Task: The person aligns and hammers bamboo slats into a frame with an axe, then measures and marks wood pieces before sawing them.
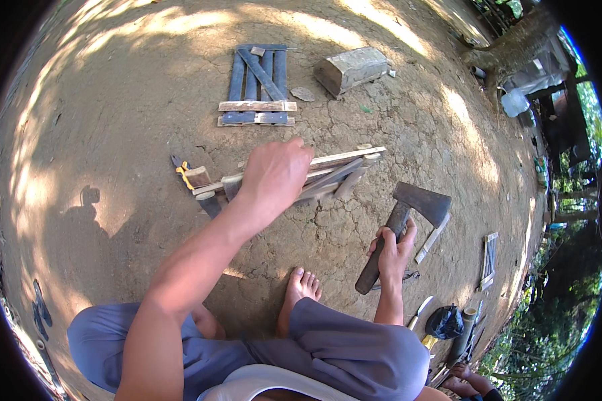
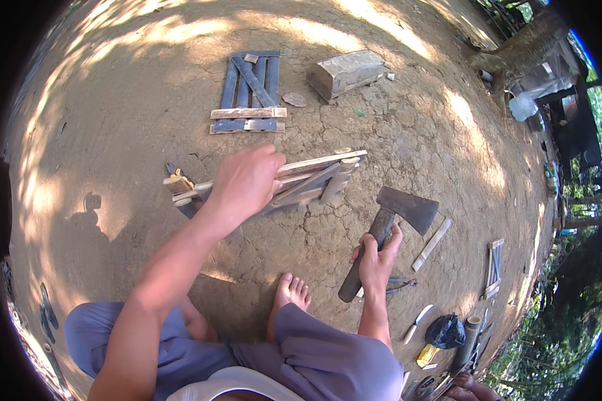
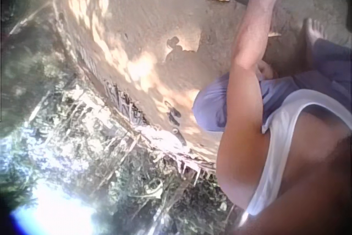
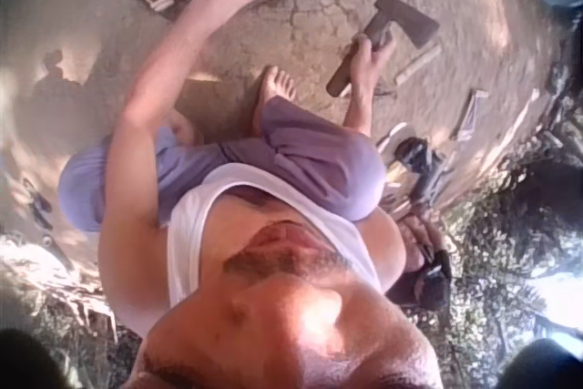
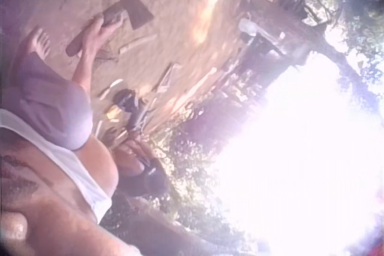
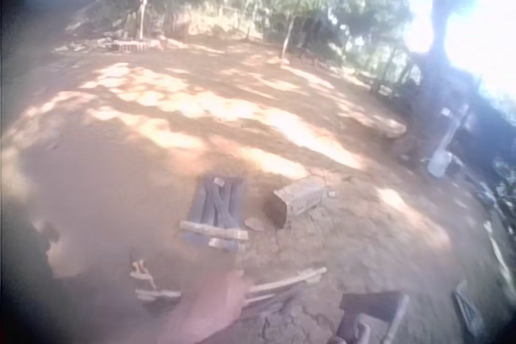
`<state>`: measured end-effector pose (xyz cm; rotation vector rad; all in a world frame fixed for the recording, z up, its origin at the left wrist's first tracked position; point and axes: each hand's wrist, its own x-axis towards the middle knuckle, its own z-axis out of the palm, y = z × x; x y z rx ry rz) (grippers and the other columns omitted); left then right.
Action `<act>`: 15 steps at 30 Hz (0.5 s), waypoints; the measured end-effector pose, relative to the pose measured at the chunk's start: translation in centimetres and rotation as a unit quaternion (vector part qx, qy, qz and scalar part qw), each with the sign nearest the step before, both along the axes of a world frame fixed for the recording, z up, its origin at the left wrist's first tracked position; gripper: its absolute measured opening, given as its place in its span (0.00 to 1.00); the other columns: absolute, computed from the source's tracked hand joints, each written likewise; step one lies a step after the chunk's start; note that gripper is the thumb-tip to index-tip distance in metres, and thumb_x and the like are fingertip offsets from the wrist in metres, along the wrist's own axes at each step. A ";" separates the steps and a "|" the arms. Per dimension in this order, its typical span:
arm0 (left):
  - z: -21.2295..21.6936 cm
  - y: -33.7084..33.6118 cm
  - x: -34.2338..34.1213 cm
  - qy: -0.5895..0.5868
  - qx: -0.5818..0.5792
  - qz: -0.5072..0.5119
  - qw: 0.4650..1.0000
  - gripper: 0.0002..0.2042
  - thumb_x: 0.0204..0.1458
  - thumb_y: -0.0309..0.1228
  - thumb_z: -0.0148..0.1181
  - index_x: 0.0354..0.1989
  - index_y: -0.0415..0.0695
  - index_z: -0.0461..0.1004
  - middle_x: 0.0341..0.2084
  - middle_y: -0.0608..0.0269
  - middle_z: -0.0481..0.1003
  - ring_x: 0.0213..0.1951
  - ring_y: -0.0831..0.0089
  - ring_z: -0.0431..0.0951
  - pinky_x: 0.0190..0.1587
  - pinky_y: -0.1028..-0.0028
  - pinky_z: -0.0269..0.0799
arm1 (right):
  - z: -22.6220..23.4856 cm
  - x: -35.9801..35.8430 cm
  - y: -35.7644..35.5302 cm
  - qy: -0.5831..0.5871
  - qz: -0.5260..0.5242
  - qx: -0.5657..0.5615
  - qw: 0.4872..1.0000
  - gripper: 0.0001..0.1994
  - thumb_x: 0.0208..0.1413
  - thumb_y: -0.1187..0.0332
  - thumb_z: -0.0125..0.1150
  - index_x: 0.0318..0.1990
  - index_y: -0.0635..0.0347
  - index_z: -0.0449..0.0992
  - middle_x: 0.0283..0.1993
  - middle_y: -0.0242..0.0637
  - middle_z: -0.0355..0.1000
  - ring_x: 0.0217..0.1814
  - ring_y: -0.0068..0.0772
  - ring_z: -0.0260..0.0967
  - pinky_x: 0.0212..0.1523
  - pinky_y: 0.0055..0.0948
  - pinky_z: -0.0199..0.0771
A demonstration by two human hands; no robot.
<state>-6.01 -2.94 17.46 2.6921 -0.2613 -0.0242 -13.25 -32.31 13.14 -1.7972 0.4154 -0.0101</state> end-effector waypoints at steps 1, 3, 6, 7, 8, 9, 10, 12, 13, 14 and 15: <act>1.5 -0.7 -0.9 -0.038 0.013 0.000 0.999 0.07 0.50 0.29 0.70 0.34 0.42 0.78 0.34 0.57 0.76 0.41 0.56 0.81 0.41 0.59 0.79 | 0.3 -0.4 -0.7 -0.012 -0.014 0.022 1.000 0.28 0.62 0.78 0.53 0.68 0.66 0.51 0.32 0.38 0.71 0.21 0.25 0.70 0.20 0.28 0.72; 3.5 -2.1 -2.5 -0.115 0.033 -0.003 0.993 0.05 0.49 0.24 0.66 0.33 0.44 0.77 0.33 0.59 0.74 0.40 0.60 0.79 0.38 0.63 0.79 | 1.3 -1.2 -1.5 -0.040 -0.042 0.021 0.998 0.31 0.62 0.80 0.51 0.71 0.65 0.49 0.35 0.39 0.71 0.22 0.26 0.70 0.21 0.28 0.73; -0.9 -4.0 -3.8 -0.149 0.065 -0.026 0.986 0.06 0.47 0.24 0.64 0.33 0.45 0.75 0.33 0.63 0.73 0.39 0.63 0.78 0.35 0.65 0.79 | 1.3 -2.5 -2.5 -0.093 -0.065 0.038 0.993 0.36 0.64 0.81 0.49 0.77 0.63 0.42 0.40 0.40 0.71 0.23 0.27 0.71 0.21 0.29 0.74; -3.0 -4.4 -4.2 -0.155 0.080 -0.028 0.984 0.06 0.47 0.24 0.64 0.33 0.45 0.75 0.33 0.64 0.73 0.39 0.63 0.77 0.35 0.65 0.79 | 1.1 -2.8 -2.3 -0.110 -0.066 0.054 0.990 0.36 0.65 0.80 0.49 0.77 0.63 0.41 0.40 0.40 0.71 0.23 0.26 0.71 0.21 0.28 0.73; -5.5 -4.7 -4.7 -0.109 0.077 -0.034 0.991 0.08 0.49 0.26 0.64 0.38 0.45 0.76 0.37 0.63 0.74 0.43 0.62 0.77 0.40 0.63 0.79 | 0.8 -3.1 -1.7 -0.124 -0.065 0.070 0.988 0.37 0.66 0.80 0.49 0.78 0.63 0.40 0.40 0.40 0.71 0.23 0.26 0.70 0.21 0.28 0.73; -8.6 -5.3 -5.2 -0.061 0.065 -0.043 0.995 0.10 0.50 0.28 0.65 0.42 0.46 0.76 0.42 0.61 0.75 0.48 0.61 0.77 0.46 0.61 0.79 | 0.7 -3.6 -1.6 -0.137 -0.067 0.075 0.985 0.37 0.67 0.79 0.49 0.79 0.63 0.38 0.41 0.40 0.71 0.23 0.26 0.70 0.21 0.27 0.73; -11.1 -5.4 -6.1 -0.012 0.059 -0.049 0.997 0.13 0.52 0.30 0.65 0.46 0.46 0.77 0.46 0.60 0.76 0.52 0.60 0.77 0.52 0.59 0.79 | 0.3 -4.0 -1.2 -0.116 -0.044 0.062 0.990 0.37 0.68 0.78 0.49 0.80 0.61 0.38 0.40 0.39 0.70 0.22 0.25 0.70 0.21 0.27 0.73; -16.2 -6.0 -8.2 -0.042 0.107 -0.054 0.992 0.21 0.55 0.34 0.65 0.58 0.46 0.73 0.58 0.57 0.72 0.64 0.58 0.69 0.65 0.52 0.66 | -0.7 -4.6 -1.0 -0.077 0.007 0.028 0.997 0.37 0.70 0.77 0.49 0.81 0.58 0.38 0.38 0.38 0.70 0.22 0.25 0.68 0.21 0.27 0.73; -17.4 -6.1 -9.0 -0.059 0.133 -0.055 0.988 0.25 0.57 0.37 0.65 0.64 0.46 0.71 0.64 0.55 0.70 0.70 0.57 0.65 0.72 0.49 0.60 | -1.7 -5.0 -1.0 -0.051 0.039 -0.016 0.998 0.35 0.71 0.76 0.49 0.80 0.59 0.41 0.38 0.37 0.69 0.22 0.23 0.68 0.20 0.25 0.71; -17.0 -6.6 -9.3 0.022 0.133 -0.073 0.988 0.36 0.58 0.45 0.66 0.73 0.45 0.62 0.73 0.53 0.60 0.78 0.57 0.50 0.78 0.44 0.39 | -2.2 -5.2 -0.8 -0.025 0.060 -0.030 0.997 0.35 0.71 0.76 0.49 0.80 0.60 0.41 0.36 0.35 0.70 0.22 0.22 0.68 0.21 0.24 0.70; -16.7 -7.0 -9.2 0.034 0.116 -0.065 0.990 0.37 0.58 0.46 0.66 0.73 0.44 0.62 0.73 0.53 0.60 0.77 0.57 0.51 0.78 0.45 0.41 | -2.7 -5.5 -0.3 0.001 0.082 -0.043 0.996 0.34 0.71 0.76 0.48 0.80 0.61 0.42 0.34 0.34 0.70 0.22 0.21 0.67 0.21 0.23 0.69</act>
